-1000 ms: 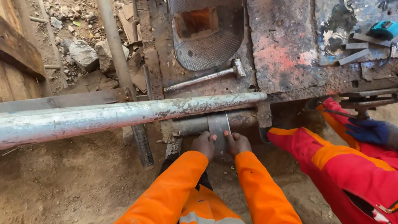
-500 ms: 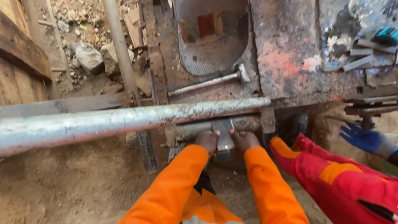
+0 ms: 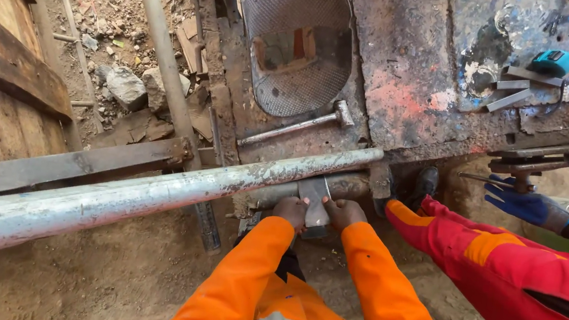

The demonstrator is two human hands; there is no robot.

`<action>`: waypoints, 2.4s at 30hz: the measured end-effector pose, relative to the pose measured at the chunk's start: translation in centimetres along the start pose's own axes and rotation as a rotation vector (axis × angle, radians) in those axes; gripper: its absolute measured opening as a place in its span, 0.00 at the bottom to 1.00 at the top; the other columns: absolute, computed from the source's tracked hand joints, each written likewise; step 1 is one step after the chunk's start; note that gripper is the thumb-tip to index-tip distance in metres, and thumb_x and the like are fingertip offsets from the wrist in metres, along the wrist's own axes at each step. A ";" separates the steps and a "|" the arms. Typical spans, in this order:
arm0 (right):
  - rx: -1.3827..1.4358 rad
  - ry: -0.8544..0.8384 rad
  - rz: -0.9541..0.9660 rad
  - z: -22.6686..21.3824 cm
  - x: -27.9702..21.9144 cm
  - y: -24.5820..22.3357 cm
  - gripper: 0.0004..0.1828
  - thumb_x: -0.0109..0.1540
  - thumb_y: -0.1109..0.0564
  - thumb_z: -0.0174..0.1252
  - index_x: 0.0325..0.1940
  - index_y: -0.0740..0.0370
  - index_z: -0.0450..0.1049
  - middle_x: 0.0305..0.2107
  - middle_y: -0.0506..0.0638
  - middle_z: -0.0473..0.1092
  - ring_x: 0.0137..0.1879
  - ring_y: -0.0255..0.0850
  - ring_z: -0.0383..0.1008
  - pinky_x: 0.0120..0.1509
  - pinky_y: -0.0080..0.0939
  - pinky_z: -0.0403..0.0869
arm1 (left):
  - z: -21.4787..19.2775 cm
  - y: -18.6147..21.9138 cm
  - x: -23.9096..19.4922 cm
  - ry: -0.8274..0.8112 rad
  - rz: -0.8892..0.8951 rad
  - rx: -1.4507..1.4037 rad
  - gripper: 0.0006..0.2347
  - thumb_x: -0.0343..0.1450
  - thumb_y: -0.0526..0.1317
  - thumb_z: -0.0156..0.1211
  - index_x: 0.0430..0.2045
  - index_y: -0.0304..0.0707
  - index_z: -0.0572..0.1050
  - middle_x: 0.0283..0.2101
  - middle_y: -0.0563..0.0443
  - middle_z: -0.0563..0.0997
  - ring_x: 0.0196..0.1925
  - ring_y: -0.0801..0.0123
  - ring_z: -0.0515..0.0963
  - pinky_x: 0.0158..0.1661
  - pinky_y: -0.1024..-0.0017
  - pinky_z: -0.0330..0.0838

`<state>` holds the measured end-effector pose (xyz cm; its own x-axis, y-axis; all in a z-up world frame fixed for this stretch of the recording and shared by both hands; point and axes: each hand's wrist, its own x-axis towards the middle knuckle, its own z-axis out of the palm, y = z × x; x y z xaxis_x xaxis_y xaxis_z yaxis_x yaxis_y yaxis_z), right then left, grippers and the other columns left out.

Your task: Fitting and adjusting a metal band around a pipe on a fabrication floor

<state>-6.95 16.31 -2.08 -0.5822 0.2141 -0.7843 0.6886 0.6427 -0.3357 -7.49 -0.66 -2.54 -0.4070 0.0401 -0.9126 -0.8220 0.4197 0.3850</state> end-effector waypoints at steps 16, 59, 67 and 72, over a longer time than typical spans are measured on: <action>-0.008 -0.008 0.123 1.9 1.9 3.0 0.27 0.60 0.24 0.55 0.31 0.46 0.80 0.26 0.50 0.79 0.47 0.50 0.82 0.58 0.46 0.76 | 1.2 -0.1 -2.8 0.069 -0.018 0.018 0.25 0.81 0.56 0.36 0.57 0.37 0.76 0.54 0.38 0.81 0.53 0.50 0.83 0.54 0.54 0.78; -0.077 -0.085 0.051 -0.2 0.4 -1.6 0.39 0.61 0.19 0.49 0.48 0.52 0.84 0.43 0.53 0.81 0.61 0.50 0.77 0.67 0.49 0.73 | -0.2 1.9 -1.2 0.007 -0.115 -0.026 0.27 0.76 0.60 0.45 0.52 0.32 0.79 0.48 0.37 0.83 0.49 0.52 0.82 0.53 0.55 0.75; -0.278 -0.094 -0.023 -1.9 0.2 -5.0 0.50 0.60 0.15 0.39 0.50 0.61 0.81 0.49 0.57 0.80 0.65 0.49 0.74 0.71 0.49 0.71 | 0.0 4.6 -2.2 0.114 -0.076 0.091 0.30 0.71 0.65 0.48 0.42 0.33 0.82 0.50 0.42 0.84 0.62 0.50 0.78 0.64 0.57 0.67; -0.159 -0.139 0.287 1.1 8.3 -3.2 0.49 0.61 0.23 0.47 0.71 0.63 0.67 0.61 0.61 0.72 0.65 0.61 0.72 0.64 0.57 0.71 | 0.3 4.0 2.6 0.192 -0.342 -0.412 0.19 0.75 0.53 0.55 0.31 0.33 0.83 0.19 0.45 0.79 0.16 0.64 0.77 0.21 0.69 0.71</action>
<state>-13.55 15.22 -8.10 -0.3027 0.3077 -0.9020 0.7337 0.6793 -0.0144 -11.76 1.41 -3.43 -0.1238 -0.2181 -0.9680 -0.9916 -0.0105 0.1292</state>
